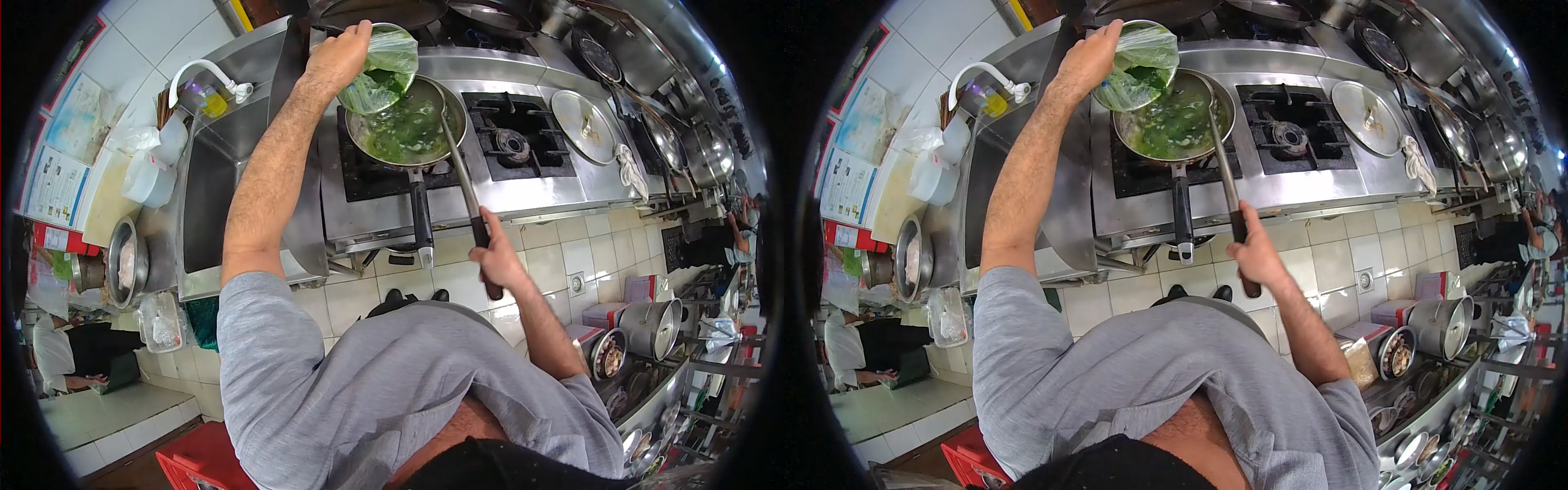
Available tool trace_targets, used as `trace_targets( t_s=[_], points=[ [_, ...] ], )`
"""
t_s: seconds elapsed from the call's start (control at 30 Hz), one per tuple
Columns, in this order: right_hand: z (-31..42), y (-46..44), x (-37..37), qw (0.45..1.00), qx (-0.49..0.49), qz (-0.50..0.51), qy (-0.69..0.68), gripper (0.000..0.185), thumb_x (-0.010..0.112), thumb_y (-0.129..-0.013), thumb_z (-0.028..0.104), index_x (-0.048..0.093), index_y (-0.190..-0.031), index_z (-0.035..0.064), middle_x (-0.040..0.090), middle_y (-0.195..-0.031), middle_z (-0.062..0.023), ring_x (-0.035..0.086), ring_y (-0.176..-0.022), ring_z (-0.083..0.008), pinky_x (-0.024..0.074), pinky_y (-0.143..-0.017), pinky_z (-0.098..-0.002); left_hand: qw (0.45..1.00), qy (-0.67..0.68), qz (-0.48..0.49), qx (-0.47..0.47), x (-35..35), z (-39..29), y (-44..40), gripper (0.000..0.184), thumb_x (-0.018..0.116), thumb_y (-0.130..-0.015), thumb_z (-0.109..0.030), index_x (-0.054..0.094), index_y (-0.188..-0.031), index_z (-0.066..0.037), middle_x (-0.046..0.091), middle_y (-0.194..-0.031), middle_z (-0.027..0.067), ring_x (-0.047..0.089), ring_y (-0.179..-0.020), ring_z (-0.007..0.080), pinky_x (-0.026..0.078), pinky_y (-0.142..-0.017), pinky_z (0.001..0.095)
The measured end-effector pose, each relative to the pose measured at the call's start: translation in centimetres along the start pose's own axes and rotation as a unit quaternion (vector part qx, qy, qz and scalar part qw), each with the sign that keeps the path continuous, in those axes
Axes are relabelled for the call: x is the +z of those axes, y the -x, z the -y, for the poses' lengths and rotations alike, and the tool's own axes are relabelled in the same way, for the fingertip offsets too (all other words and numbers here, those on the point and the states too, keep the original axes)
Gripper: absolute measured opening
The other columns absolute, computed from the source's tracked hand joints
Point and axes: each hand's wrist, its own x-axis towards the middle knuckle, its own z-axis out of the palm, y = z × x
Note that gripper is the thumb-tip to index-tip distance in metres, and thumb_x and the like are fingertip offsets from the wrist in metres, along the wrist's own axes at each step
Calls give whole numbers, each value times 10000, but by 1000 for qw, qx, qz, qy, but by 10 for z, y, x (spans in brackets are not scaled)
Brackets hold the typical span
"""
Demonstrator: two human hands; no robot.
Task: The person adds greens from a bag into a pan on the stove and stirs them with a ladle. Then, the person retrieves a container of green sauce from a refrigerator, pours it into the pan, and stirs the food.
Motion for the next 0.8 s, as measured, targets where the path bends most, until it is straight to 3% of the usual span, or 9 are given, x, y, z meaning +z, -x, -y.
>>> trace_targets(
  t_s=[0.17, 0.2, 0.23, 0.4, 0.5, 0.57, 0.6, 0.67, 0.8],
  points=[
    [4, 13, -8, 981, 54, 78, -171, 739, 546, -696, -66, 239, -1356, 59, 497, -662, -71, 477, -381, -157, 394, -341, -293, 996, -47, -56, 54, -3, -12, -5, 459, 516, -794, -23, 348, -1221, -25, 531, -1145, 151, 638, -769, 354, 548, -624, 431],
    [7, 11, -18, 982, 47, 83, -163, 726, 555, -680, -69, 275, -1337, 60, 494, -628, -60, 470, -359, -160, 385, -328, -285, 990, -66, -95, 82, -6, -15, -4, 363, 528, -795, -40, 370, -1120, -12, 551, -1008, 148, 647, -714, 328, 552, -570, 403],
    [9, 10, -23, 991, 34, 73, -103, 729, 557, -689, -53, 269, -1349, 61, 484, -628, -49, 481, -374, -142, 373, -328, -268, 981, -86, -135, 109, -9, -17, -4, 274, 541, -795, -56, 392, -1018, 1, 571, -871, 144, 656, -659, 302, 556, -516, 374],
    [-5, 5, -36, 955, -113, -27, 274, 785, 556, -705, -7, 193, -1396, 67, 606, -752, -189, 609, -621, -325, 482, -574, -393, 980, -85, -148, 105, -6, -21, -9, 264, 541, -794, -58, 392, -1005, -5, 564, -851, 132, 654, -633, 294, 553, -505, 375],
    [8, 3, -34, 947, -11, -27, 321, 788, 558, -701, -1, 189, -1394, 62, 614, -865, -252, 602, -752, -394, 470, -710, -420, 981, -79, -147, 95, -6, -19, -7, 257, 537, -794, -54, 389, -999, -10, 570, -856, 135, 652, -650, 306, 553, -509, 380],
    [-8, 5, -26, 956, -37, -25, 291, 801, 549, -702, -5, 169, -1403, 74, 603, -777, -203, 598, -607, -355, 483, -582, -421, 984, -67, -140, 86, -3, -13, -6, 252, 530, -794, -47, 387, -999, -14, 580, -874, 143, 652, -672, 321, 553, -516, 385],
    [-4, 13, -16, 995, 16, 17, 94, 818, 546, -697, -11, 155, -1408, 90, 576, -721, -168, 575, -531, -318, 467, -505, -406, 987, -40, -144, 52, 6, -3, -7, 267, 536, -788, -49, 400, -1014, -11, 593, -895, 156, 647, -694, 341, 554, -521, 389],
    [18, 30, 6, 970, 87, 58, -222, 773, 542, -680, -19, 210, -1369, 98, 475, -617, -70, 470, -359, -181, 373, -318, -313, 989, -10, -146, 19, 17, 15, -5, 283, 542, -782, -52, 413, -1030, -8, 606, -915, 168, 642, -717, 360, 555, -527, 392],
    [21, 6, -27, 852, 147, 150, -480, 444, 474, -710, -38, 376, -1134, 48, 463, -655, -84, 422, -342, -135, 350, -303, -275, 961, 212, -23, -178, 34, 51, 2, 319, 516, -761, -33, 479, -1073, 18, 617, -921, 211, 643, -759, 360, 562, -591, 390]
  ],
)
